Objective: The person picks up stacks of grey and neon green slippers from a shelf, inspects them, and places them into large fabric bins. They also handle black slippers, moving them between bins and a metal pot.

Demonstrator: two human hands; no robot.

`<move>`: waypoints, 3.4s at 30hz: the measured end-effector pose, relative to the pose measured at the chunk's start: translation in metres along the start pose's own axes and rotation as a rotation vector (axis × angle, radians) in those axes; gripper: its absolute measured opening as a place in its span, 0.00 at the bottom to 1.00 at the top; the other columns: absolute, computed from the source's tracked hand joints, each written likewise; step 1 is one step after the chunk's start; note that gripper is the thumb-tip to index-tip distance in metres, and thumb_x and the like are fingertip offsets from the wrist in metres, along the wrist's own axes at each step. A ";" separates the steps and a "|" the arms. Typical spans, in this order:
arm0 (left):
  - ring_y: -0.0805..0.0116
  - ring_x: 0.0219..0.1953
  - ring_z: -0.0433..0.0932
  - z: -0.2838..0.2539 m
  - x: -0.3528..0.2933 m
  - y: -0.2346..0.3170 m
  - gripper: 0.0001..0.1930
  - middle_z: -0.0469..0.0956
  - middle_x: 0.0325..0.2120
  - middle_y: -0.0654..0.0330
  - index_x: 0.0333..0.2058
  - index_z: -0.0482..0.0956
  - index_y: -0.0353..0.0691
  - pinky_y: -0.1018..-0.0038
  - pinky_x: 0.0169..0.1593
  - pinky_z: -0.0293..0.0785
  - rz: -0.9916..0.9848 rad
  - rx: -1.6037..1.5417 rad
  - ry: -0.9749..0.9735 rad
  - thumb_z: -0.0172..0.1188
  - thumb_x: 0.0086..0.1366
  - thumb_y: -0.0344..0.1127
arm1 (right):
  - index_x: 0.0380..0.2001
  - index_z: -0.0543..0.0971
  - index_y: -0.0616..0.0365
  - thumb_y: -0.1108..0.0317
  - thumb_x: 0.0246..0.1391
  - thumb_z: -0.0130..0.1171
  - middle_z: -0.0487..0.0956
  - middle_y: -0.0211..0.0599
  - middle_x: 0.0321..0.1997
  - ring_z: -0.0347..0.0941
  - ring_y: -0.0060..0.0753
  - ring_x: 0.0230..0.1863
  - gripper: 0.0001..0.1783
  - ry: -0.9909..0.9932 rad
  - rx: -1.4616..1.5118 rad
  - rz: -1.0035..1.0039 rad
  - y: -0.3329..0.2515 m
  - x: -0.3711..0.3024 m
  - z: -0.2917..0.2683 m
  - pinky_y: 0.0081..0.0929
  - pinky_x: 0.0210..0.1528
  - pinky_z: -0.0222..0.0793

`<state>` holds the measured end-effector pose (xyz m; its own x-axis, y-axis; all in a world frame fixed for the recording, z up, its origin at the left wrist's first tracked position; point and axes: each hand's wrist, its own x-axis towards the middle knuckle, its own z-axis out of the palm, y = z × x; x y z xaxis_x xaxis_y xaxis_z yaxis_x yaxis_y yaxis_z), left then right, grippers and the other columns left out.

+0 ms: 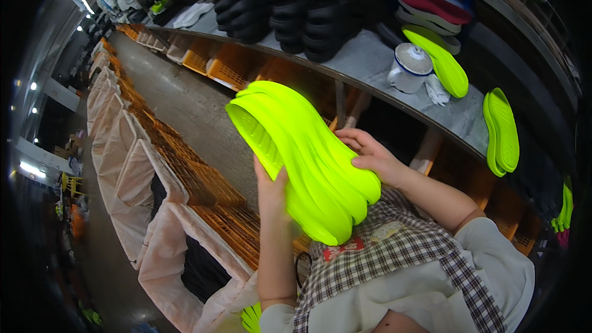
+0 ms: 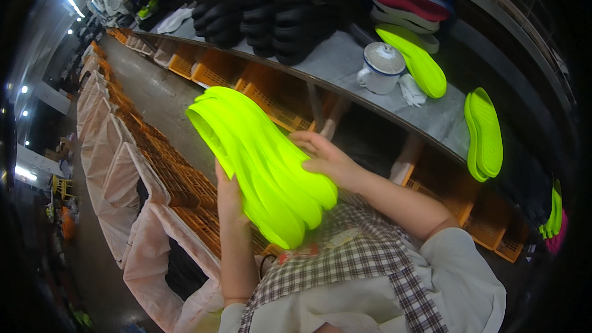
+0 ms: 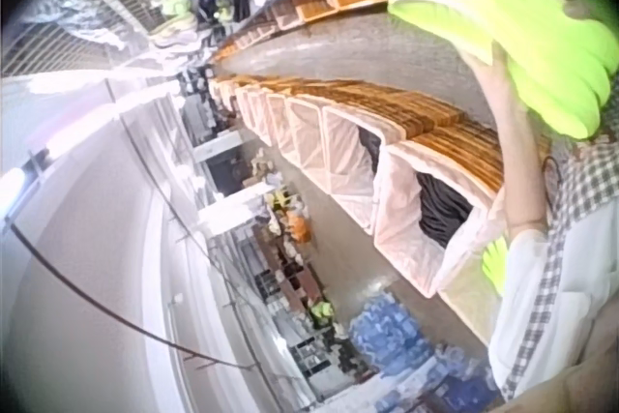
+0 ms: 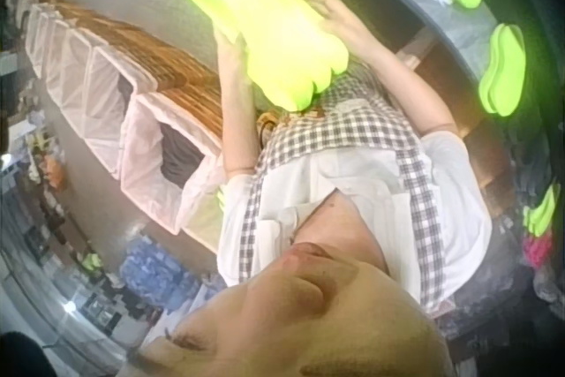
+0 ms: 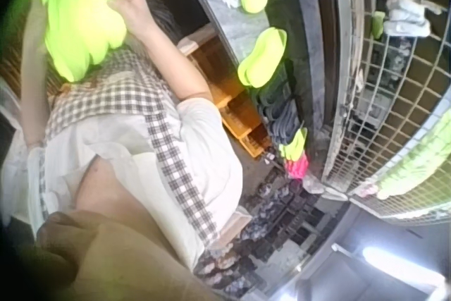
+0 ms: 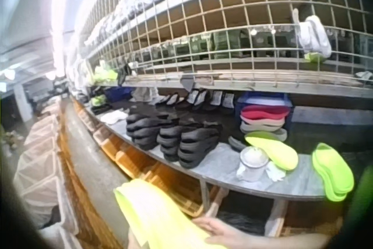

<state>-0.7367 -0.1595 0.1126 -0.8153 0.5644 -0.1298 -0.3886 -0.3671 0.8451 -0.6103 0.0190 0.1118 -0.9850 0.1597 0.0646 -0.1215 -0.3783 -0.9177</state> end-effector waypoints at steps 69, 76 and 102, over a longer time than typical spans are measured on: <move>0.64 0.44 0.69 -0.002 0.023 0.007 0.36 0.65 0.45 0.54 0.62 0.48 0.38 0.74 0.39 0.71 -0.178 -0.739 -0.280 0.59 0.61 0.35 | 0.65 0.52 0.58 0.70 0.51 0.56 0.64 0.47 0.62 0.67 0.38 0.58 0.40 -0.060 0.473 0.112 -0.036 0.029 0.018 0.35 0.57 0.68; 0.66 0.40 0.66 -0.008 0.018 -0.002 0.33 0.64 0.42 0.56 0.61 0.51 0.38 0.75 0.36 0.68 -0.222 -0.938 -0.397 0.58 0.62 0.35 | 0.55 0.70 0.62 0.62 0.60 0.45 0.75 0.47 0.52 0.75 0.41 0.50 0.23 -0.027 1.280 0.259 -0.032 0.018 0.000 0.35 0.51 0.73; 0.73 0.26 0.58 0.012 0.034 -0.006 0.25 0.62 0.28 0.62 0.57 0.60 0.38 0.80 0.25 0.58 -0.334 -1.023 -0.468 0.55 0.64 0.37 | 0.59 0.66 0.60 0.55 0.59 0.38 0.70 0.50 0.58 0.69 0.50 0.57 0.29 -0.182 1.381 0.201 0.036 0.006 -0.025 0.45 0.59 0.64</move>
<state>-0.7573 -0.1295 0.1094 -0.4529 0.8839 0.1170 -0.8913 -0.4523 -0.0331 -0.6178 0.0290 0.0694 -0.9886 -0.0813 0.1268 0.1053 -0.9750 0.1958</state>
